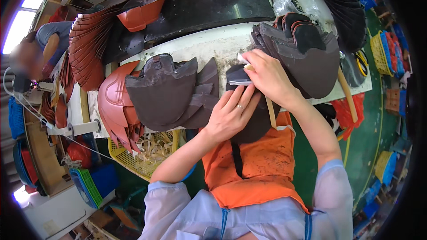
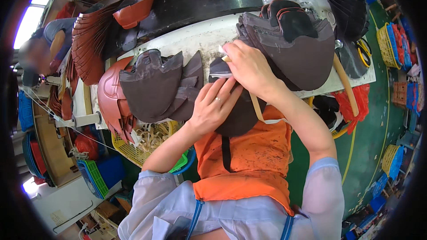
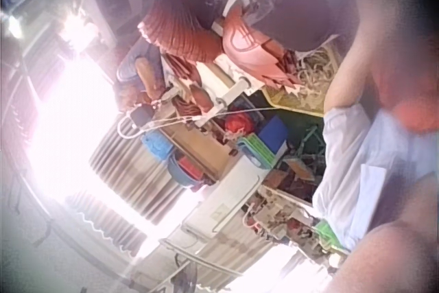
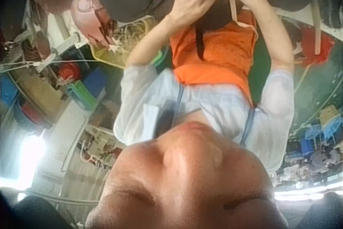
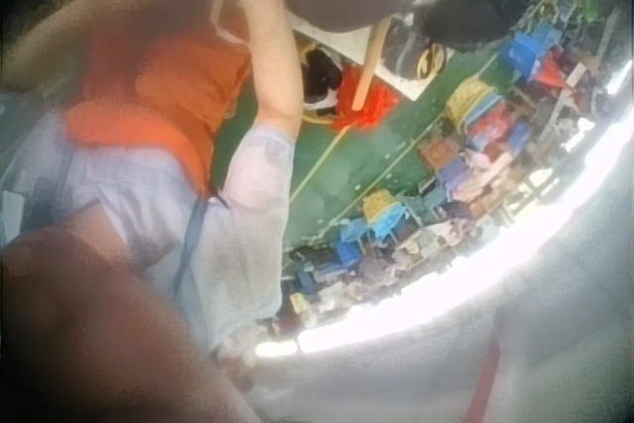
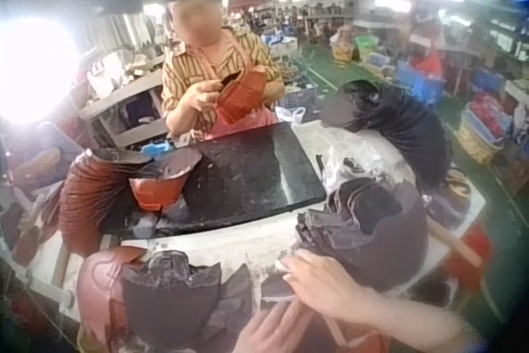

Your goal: Assembling shoe uppers by applying adhesive strips and joining leather/synthetic components.

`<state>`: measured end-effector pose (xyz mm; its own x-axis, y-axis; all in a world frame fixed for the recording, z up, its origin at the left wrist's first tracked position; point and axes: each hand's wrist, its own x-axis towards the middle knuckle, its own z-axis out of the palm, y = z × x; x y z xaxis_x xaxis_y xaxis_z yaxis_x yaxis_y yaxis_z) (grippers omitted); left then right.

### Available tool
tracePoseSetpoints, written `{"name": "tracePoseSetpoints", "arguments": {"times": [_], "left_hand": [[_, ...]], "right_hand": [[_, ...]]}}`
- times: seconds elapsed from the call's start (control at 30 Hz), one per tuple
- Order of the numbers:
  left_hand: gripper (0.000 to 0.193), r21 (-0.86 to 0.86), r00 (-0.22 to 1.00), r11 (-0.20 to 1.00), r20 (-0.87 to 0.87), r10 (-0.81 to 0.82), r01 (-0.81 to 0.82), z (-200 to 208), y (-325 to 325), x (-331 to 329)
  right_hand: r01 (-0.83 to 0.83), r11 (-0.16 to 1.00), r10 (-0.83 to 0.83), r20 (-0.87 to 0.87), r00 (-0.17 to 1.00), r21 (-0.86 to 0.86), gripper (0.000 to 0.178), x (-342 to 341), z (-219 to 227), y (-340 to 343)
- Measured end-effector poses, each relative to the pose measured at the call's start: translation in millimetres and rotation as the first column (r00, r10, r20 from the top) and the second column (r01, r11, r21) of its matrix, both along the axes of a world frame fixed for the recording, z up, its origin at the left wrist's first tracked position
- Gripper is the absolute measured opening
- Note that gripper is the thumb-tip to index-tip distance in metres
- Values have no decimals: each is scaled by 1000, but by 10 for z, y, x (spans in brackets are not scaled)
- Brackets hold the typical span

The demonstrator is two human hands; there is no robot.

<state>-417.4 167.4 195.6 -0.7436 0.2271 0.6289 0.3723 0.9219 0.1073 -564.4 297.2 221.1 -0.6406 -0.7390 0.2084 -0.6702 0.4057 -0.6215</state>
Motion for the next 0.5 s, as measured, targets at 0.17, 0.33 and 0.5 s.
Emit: {"name": "tracePoseSetpoints", "arguments": {"times": [0.17,0.33,0.5], "left_hand": [[38,4,900,999,435,29,-34,11,-13,57],[28,198,958,980,274,-87,32,-74,-68,130],[56,368,974,911,194,119,-184,-159,26,207]], "right_hand": [[-229,968,230,-5,973,-100,19,228,215,103],[-303,952,301,-43,953,-53,20,413,121,286],[-287,956,293,-232,928,59,18,454,50,214]]}}
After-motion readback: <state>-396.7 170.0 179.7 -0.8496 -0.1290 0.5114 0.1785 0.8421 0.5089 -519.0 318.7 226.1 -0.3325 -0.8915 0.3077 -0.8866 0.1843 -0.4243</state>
